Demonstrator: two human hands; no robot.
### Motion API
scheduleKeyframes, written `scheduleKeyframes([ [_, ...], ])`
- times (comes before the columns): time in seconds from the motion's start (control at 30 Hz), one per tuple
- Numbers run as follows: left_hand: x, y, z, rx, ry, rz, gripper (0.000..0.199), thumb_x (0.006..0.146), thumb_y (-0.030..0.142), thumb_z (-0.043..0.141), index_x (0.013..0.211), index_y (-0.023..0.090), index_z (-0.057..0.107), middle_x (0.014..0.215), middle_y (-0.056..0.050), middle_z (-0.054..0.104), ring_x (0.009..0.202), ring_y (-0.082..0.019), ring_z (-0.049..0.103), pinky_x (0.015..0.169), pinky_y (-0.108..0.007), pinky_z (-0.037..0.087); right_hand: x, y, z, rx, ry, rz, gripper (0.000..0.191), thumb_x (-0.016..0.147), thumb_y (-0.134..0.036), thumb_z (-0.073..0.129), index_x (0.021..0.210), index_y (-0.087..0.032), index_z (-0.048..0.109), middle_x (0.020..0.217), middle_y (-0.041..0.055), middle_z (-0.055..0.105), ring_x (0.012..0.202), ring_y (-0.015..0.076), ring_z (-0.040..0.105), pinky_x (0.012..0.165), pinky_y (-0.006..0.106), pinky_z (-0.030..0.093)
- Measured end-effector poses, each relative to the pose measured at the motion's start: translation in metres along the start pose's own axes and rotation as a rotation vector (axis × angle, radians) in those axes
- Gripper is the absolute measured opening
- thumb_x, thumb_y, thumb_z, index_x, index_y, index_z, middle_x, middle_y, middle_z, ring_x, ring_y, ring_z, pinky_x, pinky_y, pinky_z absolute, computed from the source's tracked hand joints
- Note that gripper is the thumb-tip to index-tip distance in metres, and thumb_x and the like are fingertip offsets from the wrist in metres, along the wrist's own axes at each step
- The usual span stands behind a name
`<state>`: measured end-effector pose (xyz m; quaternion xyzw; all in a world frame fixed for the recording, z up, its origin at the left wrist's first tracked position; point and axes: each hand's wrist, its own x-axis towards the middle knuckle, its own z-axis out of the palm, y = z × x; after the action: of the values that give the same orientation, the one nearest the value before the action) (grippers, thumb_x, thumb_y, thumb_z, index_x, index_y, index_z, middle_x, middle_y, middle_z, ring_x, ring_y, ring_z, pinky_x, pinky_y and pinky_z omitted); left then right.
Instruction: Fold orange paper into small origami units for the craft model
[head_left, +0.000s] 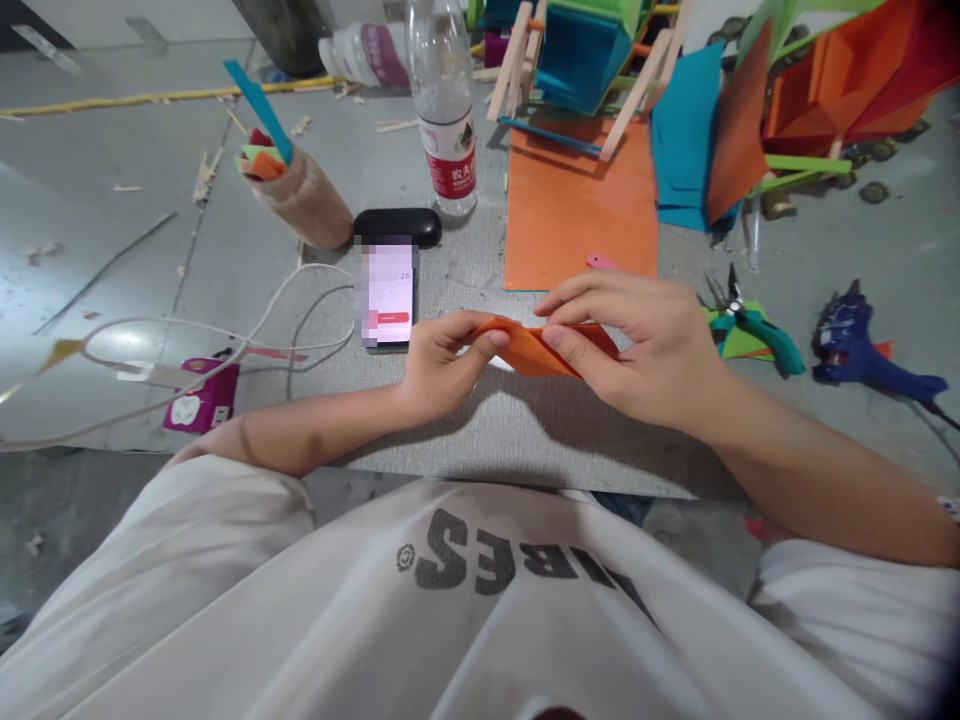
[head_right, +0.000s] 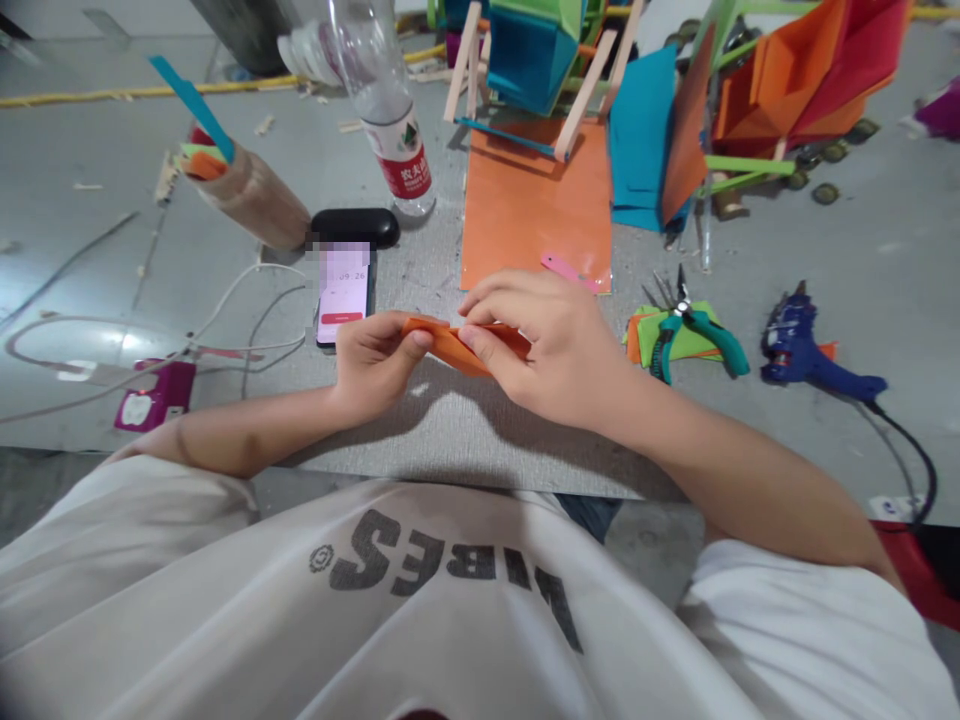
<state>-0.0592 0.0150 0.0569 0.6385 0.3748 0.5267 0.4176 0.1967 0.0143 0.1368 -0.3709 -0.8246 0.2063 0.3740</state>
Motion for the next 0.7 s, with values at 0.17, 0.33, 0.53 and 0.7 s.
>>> scheduleKeyframes([
  [0.17, 0.0007, 0.0027, 0.0002, 0.002, -0.006, 0.047, 0.036, 0.110, 0.062, 0.092, 0.106, 0.027, 0.099, 0.100, -0.008, 0.096, 0.087, -0.020, 0.091, 0.079, -0.030, 0.073, 0.0010, -0.0007, -0.0049, 0.009, -0.032, -0.012, 0.022, 0.114, -0.035, 0.074, 0.094, -0.032, 0.084, 0.109, 0.0037, 0.093, 0.097, 0.0287, 0.088, 0.102, 0.052, 0.072],
  [0.33, 0.0014, 0.0039, 0.0015, -0.017, -0.030, 0.025, 0.033, 0.112, 0.060, 0.089, 0.111, 0.029, 0.100, 0.106, -0.008, 0.097, 0.093, -0.021, 0.093, 0.086, -0.032, 0.075, 0.0009, 0.0000, -0.0061, -0.011, -0.043, 0.000, 0.022, 0.114, -0.037, 0.075, 0.094, -0.034, 0.085, 0.109, 0.0031, 0.093, 0.098, 0.0299, 0.088, 0.102, 0.054, 0.073],
  [0.53, 0.0034, 0.0005, 0.0013, -0.004, -0.012, 0.094, 0.023, 0.114, 0.054, 0.090, 0.116, 0.034, 0.101, 0.110, -0.006, 0.098, 0.101, -0.020, 0.094, 0.093, -0.032, 0.074, 0.0000, 0.0000, -0.0037, -0.020, -0.032, -0.023, 0.022, 0.113, -0.028, 0.073, 0.096, -0.032, 0.085, 0.112, 0.0034, 0.093, 0.099, 0.0286, 0.088, 0.103, 0.051, 0.070],
  [0.7, 0.0013, 0.0012, -0.0002, 0.016, -0.006, 0.062, 0.023, 0.114, 0.052, 0.090, 0.117, 0.031, 0.101, 0.108, -0.006, 0.098, 0.095, -0.019, 0.094, 0.088, -0.029, 0.073, 0.0006, -0.0010, -0.0032, -0.030, -0.037, -0.031, 0.022, 0.114, -0.029, 0.072, 0.095, -0.030, 0.084, 0.109, 0.0042, 0.093, 0.097, 0.0275, 0.087, 0.096, 0.047, 0.069],
])
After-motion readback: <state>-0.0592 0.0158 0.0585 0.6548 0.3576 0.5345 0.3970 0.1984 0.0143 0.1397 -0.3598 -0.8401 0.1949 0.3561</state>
